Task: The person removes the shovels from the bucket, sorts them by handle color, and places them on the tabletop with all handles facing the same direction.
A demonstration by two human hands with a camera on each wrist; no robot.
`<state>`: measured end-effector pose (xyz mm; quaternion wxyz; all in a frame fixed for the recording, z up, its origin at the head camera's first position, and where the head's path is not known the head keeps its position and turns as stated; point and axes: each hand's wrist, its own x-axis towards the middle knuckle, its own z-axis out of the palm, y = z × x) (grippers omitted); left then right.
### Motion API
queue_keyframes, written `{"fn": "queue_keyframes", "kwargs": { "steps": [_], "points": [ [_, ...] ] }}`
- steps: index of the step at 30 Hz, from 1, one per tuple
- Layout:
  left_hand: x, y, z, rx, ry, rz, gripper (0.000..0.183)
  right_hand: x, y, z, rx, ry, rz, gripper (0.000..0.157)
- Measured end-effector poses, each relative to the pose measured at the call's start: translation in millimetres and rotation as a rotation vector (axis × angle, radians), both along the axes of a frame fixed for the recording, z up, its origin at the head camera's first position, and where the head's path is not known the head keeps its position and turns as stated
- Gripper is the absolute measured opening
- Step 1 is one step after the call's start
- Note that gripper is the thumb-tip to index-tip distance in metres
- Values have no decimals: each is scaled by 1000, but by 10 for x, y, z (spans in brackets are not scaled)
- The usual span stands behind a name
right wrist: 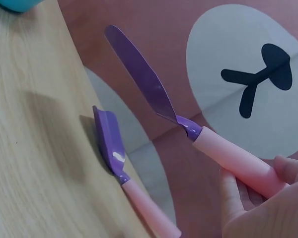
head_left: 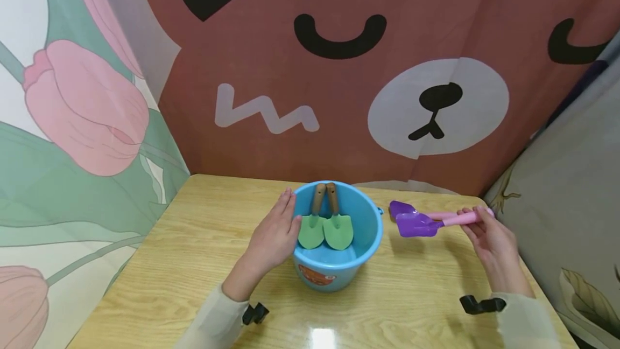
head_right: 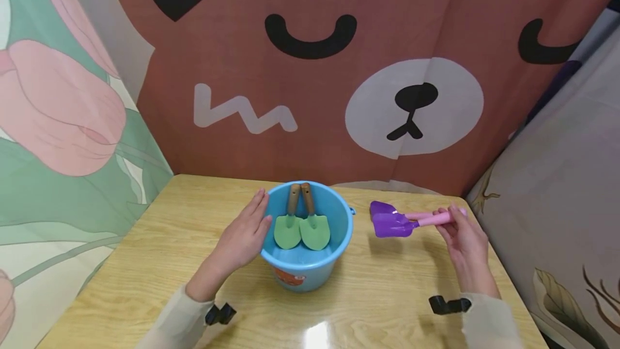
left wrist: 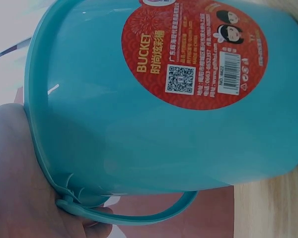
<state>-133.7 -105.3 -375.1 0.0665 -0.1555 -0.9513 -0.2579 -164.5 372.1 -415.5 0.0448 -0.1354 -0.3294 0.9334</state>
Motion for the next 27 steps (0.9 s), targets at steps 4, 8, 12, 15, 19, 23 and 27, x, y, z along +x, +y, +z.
{"fn": "queue_keyframes", "kwargs": {
  "steps": [4, 8, 12, 15, 19, 23, 27],
  "points": [
    [2, 2, 3, 1, -7, 0, 60, 3, 16, -76, 5, -43, -23, 16],
    [1, 4, 9, 0, 2, -4, 60, 4, 22, -145, 26, -85, -29, 14],
    [1, 7, 14, 0, -4, -4, 60, 13, 31, -211, 37, -133, -27, 16],
    [2, 3, 12, 1, -6, -3, 60, -3, 22, -260, 41, -176, -47, 16],
    [5, -1, 11, 0, 0, -5, 61, -25, 5, -318, 53, -216, -55, 17],
    [-3, 0, 15, -6, -3, 3, 60, -25, -2, -368, 61, -227, -32, 14],
    [-7, 4, 16, -20, -10, 6, 61, -38, 3, -401, 41, -245, -13, 18]
  ]
}}
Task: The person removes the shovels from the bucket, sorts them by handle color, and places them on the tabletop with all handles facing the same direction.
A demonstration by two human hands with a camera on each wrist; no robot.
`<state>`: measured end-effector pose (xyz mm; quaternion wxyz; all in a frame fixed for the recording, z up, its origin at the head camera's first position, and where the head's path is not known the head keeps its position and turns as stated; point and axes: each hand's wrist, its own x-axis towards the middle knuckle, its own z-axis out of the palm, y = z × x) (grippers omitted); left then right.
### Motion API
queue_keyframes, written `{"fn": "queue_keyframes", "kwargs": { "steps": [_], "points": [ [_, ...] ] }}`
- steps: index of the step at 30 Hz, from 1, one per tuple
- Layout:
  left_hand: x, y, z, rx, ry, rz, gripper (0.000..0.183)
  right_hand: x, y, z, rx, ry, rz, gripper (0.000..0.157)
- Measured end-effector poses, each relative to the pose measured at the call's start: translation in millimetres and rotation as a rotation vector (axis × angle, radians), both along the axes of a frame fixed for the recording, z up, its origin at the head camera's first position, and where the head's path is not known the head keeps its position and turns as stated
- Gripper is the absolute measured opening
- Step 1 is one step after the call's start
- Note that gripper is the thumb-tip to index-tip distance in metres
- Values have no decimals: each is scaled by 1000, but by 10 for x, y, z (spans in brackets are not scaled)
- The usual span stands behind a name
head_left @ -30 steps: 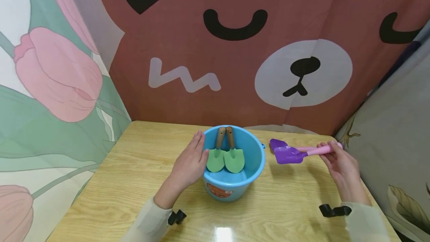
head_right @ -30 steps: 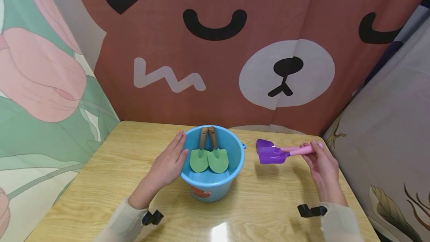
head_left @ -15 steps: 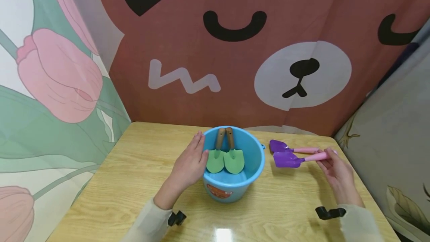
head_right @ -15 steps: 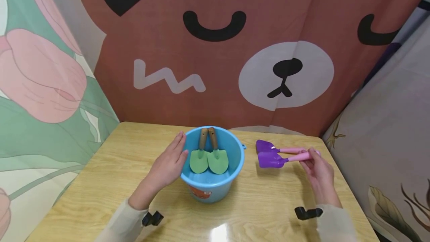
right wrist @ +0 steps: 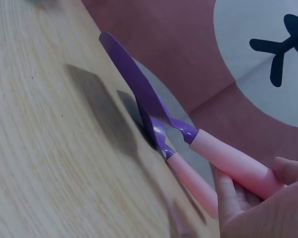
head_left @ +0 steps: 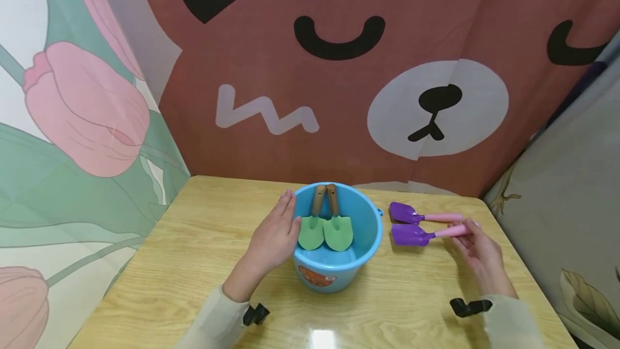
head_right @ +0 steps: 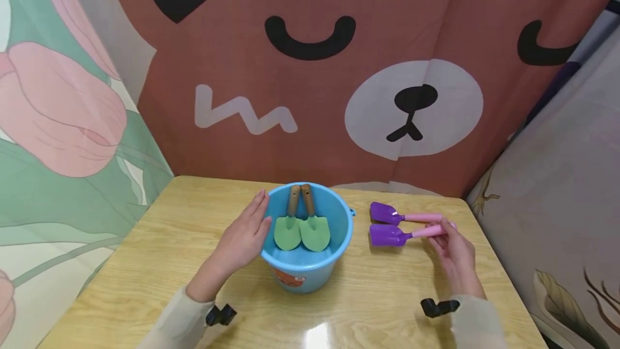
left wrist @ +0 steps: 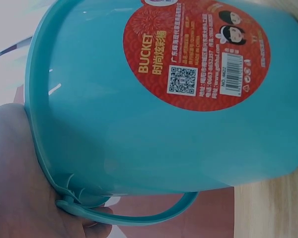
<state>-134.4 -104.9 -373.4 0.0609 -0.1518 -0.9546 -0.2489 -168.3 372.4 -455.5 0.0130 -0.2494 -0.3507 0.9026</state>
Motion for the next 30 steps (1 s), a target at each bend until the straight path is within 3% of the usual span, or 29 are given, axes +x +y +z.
{"fn": "queue_keyframes", "kwargs": {
  "steps": [10, 17, 30],
  "points": [
    [-5, -5, -16, -3, 11, -6, 60, -26, 12, -72, 5, -69, -22, 17],
    [-2, -5, -2, -2, 18, -6, 59, -28, 48, -111, -1, -65, 5, 19],
    [11, 17, 18, -5, 17, -11, 59, -24, 72, -171, -12, -111, -11, 9]
  ]
}}
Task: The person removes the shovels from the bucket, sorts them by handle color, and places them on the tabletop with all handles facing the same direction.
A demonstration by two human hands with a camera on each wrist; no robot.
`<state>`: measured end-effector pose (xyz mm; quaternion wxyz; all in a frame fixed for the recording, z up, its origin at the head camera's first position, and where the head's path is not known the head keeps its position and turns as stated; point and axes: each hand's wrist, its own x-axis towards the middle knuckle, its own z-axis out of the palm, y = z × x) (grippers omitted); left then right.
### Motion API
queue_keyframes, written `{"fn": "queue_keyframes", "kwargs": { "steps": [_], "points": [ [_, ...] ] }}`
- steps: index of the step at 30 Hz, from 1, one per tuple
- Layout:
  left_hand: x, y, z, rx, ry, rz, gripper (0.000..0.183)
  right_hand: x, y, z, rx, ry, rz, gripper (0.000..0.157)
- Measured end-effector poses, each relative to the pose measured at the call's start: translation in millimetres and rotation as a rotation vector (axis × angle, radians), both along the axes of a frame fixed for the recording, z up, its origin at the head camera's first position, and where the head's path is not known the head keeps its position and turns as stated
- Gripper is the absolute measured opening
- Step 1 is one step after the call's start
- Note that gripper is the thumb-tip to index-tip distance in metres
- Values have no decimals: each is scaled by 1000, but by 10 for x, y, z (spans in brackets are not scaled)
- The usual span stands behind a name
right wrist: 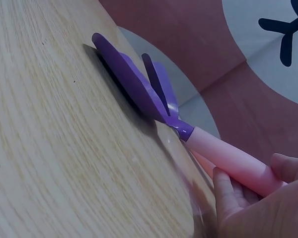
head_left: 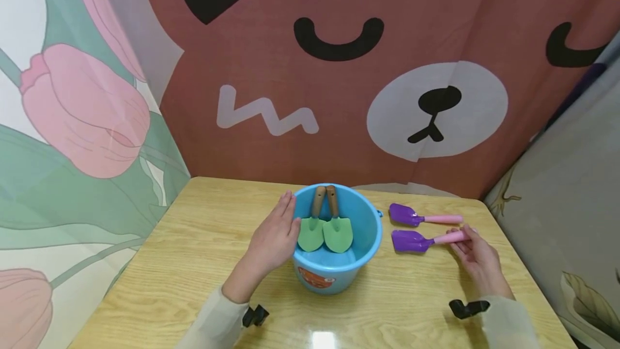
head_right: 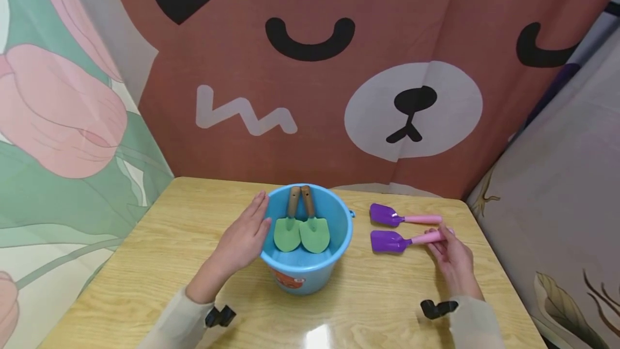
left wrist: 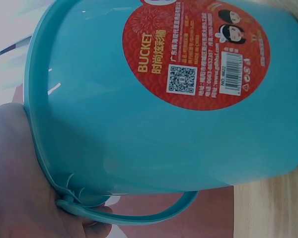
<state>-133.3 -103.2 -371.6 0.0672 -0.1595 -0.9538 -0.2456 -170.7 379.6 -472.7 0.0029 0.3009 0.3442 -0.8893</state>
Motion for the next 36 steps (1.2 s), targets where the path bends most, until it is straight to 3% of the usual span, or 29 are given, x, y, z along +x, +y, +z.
{"fn": "queue_keyframes", "kwargs": {
  "steps": [19, 36],
  "points": [
    [9, -13, -14, -11, -16, 8, 60, -37, 16, -87, 32, -26, 8, 7],
    [5, -7, -8, -10, -1, -3, 60, -63, 46, -107, 61, -106, -11, 6]
  ]
}}
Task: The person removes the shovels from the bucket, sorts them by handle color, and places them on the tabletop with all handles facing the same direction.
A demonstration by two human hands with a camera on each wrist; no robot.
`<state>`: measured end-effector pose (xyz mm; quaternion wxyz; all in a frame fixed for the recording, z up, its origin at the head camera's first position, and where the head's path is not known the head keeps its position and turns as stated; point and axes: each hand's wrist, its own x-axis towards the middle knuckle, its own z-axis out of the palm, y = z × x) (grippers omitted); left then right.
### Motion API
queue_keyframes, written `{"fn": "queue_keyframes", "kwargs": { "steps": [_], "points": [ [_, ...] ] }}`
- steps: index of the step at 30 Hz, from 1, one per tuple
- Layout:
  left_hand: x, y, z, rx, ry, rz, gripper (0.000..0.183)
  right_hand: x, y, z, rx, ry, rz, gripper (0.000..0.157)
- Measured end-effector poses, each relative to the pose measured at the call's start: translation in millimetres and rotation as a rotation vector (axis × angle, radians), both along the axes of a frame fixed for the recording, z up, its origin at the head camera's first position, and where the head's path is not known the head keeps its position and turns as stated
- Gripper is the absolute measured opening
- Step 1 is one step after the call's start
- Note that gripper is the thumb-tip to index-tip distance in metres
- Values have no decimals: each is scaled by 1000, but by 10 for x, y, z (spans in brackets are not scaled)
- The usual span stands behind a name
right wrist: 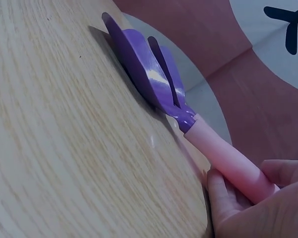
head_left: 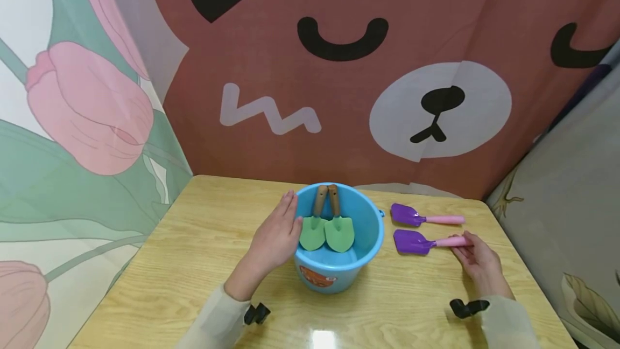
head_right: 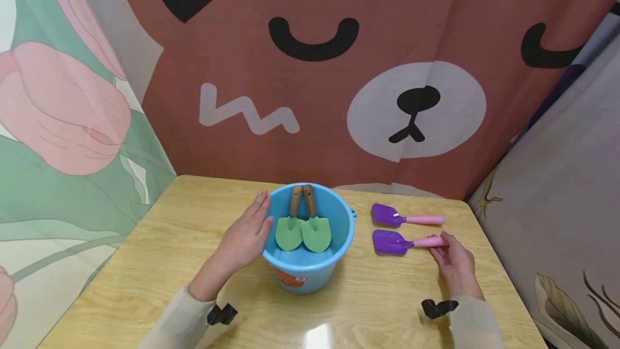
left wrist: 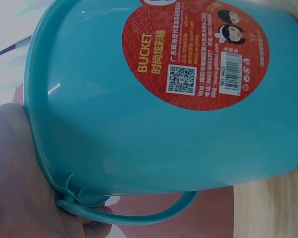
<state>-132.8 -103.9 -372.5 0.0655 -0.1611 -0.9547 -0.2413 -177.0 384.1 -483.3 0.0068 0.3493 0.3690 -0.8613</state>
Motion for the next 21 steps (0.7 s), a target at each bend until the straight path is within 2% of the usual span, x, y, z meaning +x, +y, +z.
{"fn": "queue_keyframes", "kwargs": {
  "steps": [5, 13, 21],
  "points": [
    [4, 2, 6, 4, 0, 0, 60, -3, 11, -25, 5, -14, 0, 6],
    [-11, 7, 3, 6, 2, 4, 60, -28, 41, -29, 124, -52, 25, 27],
    [3, 4, 28, 6, -7, 3, 60, -61, 82, -41, 208, -71, 16, 29]
  ]
}}
